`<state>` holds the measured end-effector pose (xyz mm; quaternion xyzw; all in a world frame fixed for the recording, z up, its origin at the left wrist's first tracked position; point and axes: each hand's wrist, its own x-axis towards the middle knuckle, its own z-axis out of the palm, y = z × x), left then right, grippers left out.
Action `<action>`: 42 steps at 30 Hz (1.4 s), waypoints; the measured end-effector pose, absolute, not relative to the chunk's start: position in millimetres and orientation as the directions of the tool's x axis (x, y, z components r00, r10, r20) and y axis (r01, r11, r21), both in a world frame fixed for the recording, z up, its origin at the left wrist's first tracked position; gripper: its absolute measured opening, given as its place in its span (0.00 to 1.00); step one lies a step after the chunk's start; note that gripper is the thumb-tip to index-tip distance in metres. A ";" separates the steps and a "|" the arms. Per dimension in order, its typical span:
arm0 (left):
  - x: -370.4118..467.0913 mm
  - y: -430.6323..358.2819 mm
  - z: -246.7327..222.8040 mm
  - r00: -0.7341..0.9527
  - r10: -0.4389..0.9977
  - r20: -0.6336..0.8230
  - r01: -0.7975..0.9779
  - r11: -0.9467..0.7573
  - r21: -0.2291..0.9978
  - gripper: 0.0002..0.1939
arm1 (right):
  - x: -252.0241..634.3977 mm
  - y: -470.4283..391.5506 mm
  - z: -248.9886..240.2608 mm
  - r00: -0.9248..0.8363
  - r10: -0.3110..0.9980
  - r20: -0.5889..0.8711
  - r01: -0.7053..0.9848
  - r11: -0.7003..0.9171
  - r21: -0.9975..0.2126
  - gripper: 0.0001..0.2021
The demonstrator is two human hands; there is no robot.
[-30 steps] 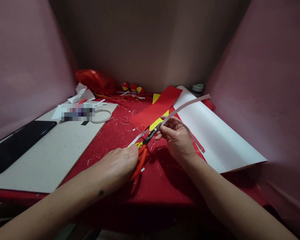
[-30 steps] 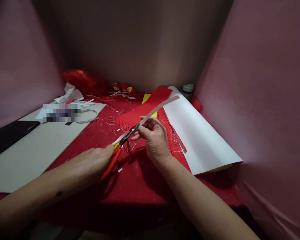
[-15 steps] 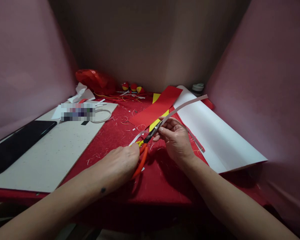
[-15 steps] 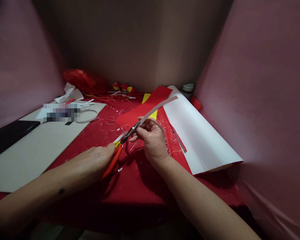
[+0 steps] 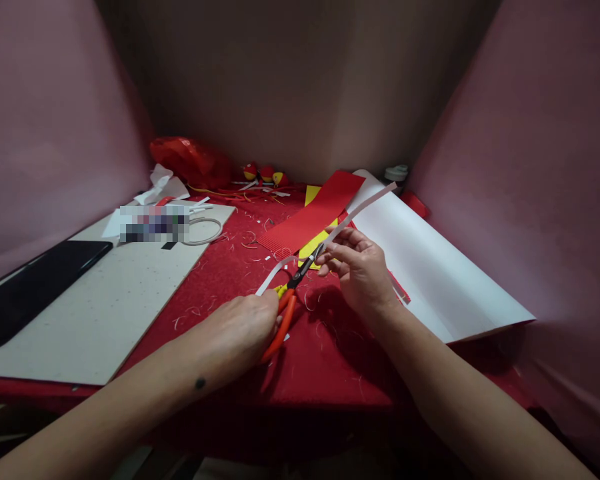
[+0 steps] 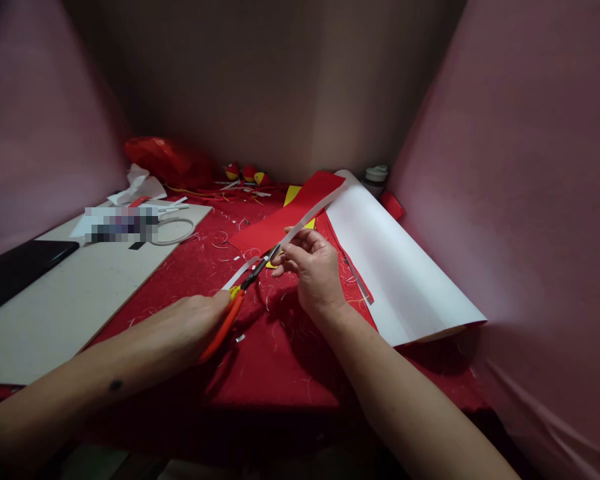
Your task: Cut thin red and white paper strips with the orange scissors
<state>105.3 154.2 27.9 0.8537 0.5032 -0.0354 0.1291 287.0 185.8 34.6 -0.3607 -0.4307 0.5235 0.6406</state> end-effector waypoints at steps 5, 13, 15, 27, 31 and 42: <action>106.8 151.9 31.5 0.453 0.864 -0.219 0.889 -0.420 0.180 0.12 | 288.8 188.7 34.6 0.076 0.977 0.197 -0.350 0.211 -0.913 0.10; 105.4 151.3 36.7 0.467 0.852 -0.236 0.884 -0.454 0.112 0.11 | 288.6 187.8 33.1 0.050 0.986 0.160 -0.381 0.167 -0.909 0.12; 106.2 151.2 37.6 0.454 0.857 -0.242 0.890 -0.445 0.095 0.11 | 288.3 187.2 32.9 0.044 0.984 0.174 -0.378 0.178 -0.909 0.12; 109.4 155.0 30.2 0.456 0.862 -0.219 0.890 -0.445 0.103 0.13 | 286.0 187.0 30.7 0.082 0.978 0.191 -0.425 0.208 -0.881 0.12; 109.9 153.2 36.1 0.492 0.841 -0.225 0.870 -0.469 0.150 0.12 | 284.6 186.6 26.8 0.057 0.975 0.214 -0.412 0.218 -0.885 0.12; 112.7 155.1 32.5 0.458 0.866 -0.202 0.889 -0.443 0.116 0.14 | 281.5 184.6 26.9 0.046 0.975 0.219 -0.381 0.220 -0.898 0.12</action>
